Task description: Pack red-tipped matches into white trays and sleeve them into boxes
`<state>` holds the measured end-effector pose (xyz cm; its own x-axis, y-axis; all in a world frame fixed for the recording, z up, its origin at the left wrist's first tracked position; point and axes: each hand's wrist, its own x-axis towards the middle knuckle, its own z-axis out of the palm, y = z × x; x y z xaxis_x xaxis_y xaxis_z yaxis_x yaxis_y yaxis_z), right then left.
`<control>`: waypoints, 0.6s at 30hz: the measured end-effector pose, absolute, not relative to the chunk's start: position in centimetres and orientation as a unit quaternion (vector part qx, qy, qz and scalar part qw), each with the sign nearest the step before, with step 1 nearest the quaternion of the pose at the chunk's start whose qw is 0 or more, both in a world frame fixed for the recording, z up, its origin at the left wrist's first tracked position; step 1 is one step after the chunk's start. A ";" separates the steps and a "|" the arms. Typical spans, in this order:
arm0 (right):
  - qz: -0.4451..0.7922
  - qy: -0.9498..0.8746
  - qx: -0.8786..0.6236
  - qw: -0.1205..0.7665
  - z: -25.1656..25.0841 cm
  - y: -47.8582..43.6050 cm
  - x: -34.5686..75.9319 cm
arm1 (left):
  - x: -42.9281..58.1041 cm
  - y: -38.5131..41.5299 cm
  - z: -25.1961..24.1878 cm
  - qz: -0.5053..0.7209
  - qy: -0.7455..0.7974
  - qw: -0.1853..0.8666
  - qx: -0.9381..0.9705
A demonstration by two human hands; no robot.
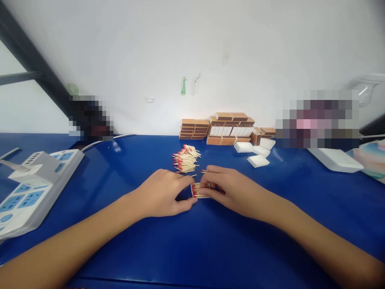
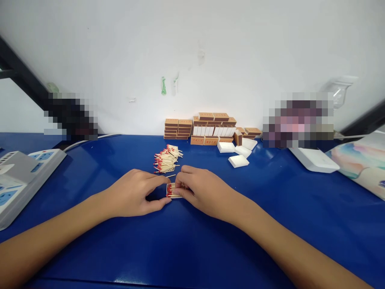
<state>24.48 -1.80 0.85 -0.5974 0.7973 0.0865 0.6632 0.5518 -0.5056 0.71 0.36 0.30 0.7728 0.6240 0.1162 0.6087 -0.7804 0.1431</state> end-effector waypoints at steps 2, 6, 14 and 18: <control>0.217 -0.864 -0.423 0.166 0.9 -1.8 24.4 | 0.8 0.3 0.3 0.082 0.326 0.049 0.941; 0.258 -0.856 -0.405 0.190 1.1 -2.1 24.1 | 0.8 0.3 0.3 0.092 0.321 0.050 0.941; 0.280 -0.861 -0.392 0.165 1.1 -2.5 23.8 | 0.7 0.2 0.2 0.111 0.314 0.045 0.942; 0.251 -0.871 -0.406 0.119 1.3 -2.6 23.8 | 0.7 0.3 0.3 0.109 0.315 0.053 0.941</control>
<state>23.80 -2.56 1.29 -0.6422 0.7665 0.0031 0.6471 0.5443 -0.5338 0.73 0.29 0.28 0.7783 0.6042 0.1711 0.5811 -0.7962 0.1685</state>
